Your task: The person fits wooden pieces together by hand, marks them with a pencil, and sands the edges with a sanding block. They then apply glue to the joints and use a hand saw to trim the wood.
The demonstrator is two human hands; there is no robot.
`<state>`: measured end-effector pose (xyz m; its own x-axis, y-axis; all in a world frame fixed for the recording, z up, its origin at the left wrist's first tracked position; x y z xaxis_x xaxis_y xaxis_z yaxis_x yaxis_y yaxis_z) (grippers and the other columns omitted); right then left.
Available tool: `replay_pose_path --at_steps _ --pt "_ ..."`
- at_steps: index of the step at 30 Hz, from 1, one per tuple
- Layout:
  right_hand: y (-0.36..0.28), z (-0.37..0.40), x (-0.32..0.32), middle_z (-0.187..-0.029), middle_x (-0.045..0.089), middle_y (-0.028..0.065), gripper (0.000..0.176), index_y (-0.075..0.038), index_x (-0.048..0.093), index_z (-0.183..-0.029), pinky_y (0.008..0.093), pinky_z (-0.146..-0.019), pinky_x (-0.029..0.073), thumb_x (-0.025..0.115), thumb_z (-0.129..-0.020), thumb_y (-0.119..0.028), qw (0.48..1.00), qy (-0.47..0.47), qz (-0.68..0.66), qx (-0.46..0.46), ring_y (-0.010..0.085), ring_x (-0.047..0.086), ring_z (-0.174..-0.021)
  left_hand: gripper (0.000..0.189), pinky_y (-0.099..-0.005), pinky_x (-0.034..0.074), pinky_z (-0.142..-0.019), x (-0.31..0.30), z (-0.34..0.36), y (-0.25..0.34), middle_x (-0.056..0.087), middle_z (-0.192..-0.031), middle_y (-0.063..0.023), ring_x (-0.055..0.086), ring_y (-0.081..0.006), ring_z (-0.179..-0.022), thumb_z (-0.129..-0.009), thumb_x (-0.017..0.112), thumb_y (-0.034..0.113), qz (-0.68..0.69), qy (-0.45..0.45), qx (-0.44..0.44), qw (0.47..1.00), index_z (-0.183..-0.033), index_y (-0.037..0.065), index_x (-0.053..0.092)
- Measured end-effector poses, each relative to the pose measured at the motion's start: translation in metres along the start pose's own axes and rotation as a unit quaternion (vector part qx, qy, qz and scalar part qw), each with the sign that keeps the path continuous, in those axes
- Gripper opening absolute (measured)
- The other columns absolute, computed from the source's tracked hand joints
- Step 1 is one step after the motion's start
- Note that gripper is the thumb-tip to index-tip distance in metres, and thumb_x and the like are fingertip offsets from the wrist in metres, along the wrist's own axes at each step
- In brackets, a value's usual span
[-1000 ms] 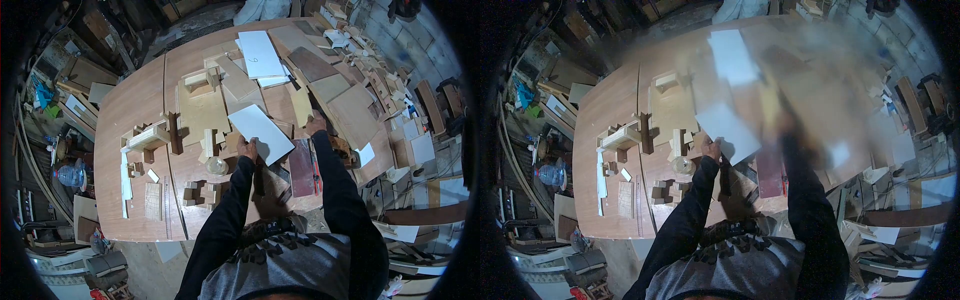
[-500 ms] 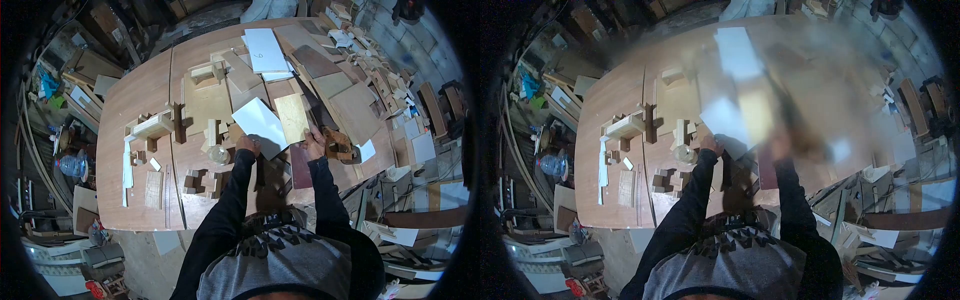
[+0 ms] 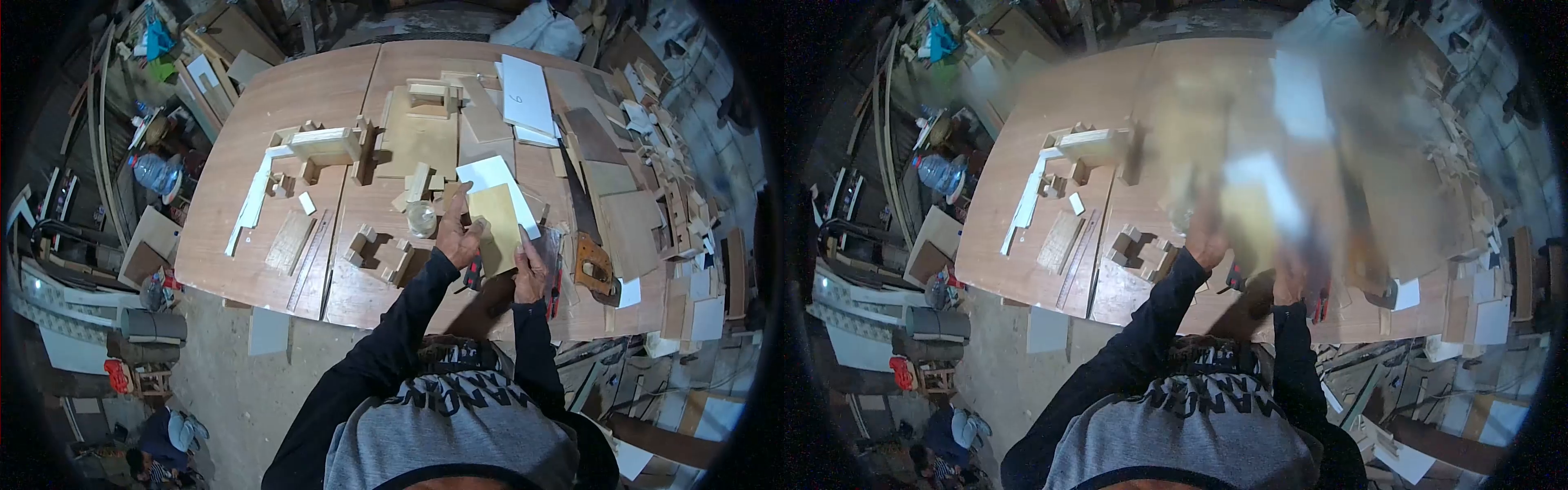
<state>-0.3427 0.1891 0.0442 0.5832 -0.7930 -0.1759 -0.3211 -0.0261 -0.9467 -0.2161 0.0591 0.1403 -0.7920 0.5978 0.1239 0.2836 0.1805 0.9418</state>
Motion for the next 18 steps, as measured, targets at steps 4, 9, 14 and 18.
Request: replay_pose_path --at_steps 4,9,14,18 --pt "-0.041 0.010 0.009 -0.124 0.051 0.0095 0.044 -0.003 0.049 -0.124 0.0285 -0.097 0.032 0.058 -0.087 -0.024 0.994 -0.038 -0.097 0.021 0.0160 0.044 -0.116 0.057 -0.0295 0.044 -0.083 -0.014 0.005 0.013 0.055 -0.106 -0.0157 0.057 -0.0199 -0.096 -0.077 0.048 -0.007 -0.193 0.013 0.109 0.975 -0.131 0.000 0.030" --pt "-0.059 0.018 0.024 -0.119 0.054 0.0104 0.041 0.001 0.052 -0.120 0.0282 -0.096 0.033 0.060 -0.085 -0.019 0.982 -0.045 -0.177 0.045 0.0161 0.047 -0.111 0.048 -0.0301 0.045 -0.083 -0.024 0.016 0.051 0.053 -0.109 -0.0157 0.056 -0.0199 -0.097 -0.078 0.048 -0.006 -0.049 0.029 0.033 0.998 -0.125 0.001 0.036" --pt "-0.073 0.030 0.035 -0.108 0.059 0.0073 0.035 0.002 0.055 -0.113 0.0268 -0.090 0.038 0.060 -0.085 -0.019 0.982 -0.084 -0.154 0.067 0.0132 0.052 -0.100 0.047 -0.0284 0.045 -0.080 -0.045 0.016 0.071 0.054 -0.106 -0.0146 0.057 -0.0176 -0.093 -0.080 0.048 -0.006 -0.032 0.010 0.023 0.999 -0.124 0.001 0.036" --pt "-0.090 0.038 0.058 -0.104 0.060 0.0064 0.034 0.002 0.056 -0.111 0.0246 -0.084 0.041 0.060 -0.085 -0.019 0.970 -0.094 -0.201 0.100 0.0121 0.054 -0.094 0.048 -0.0263 0.046 -0.078 -0.073 0.017 0.084 0.055 -0.102 -0.0134 0.057 -0.0165 -0.091 -0.080 0.049 -0.006 -0.042 0.010 0.014 0.999 -0.125 0.001 0.035"
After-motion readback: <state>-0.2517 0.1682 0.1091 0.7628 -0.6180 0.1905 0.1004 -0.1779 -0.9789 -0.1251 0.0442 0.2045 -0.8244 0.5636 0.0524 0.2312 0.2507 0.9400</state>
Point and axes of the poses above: each hand's wrist, its own z-axis away from the middle knuckle, its own x-axis out of the palm, y = z × x, the point moved 1 cm from there along -z, towards the middle knuckle
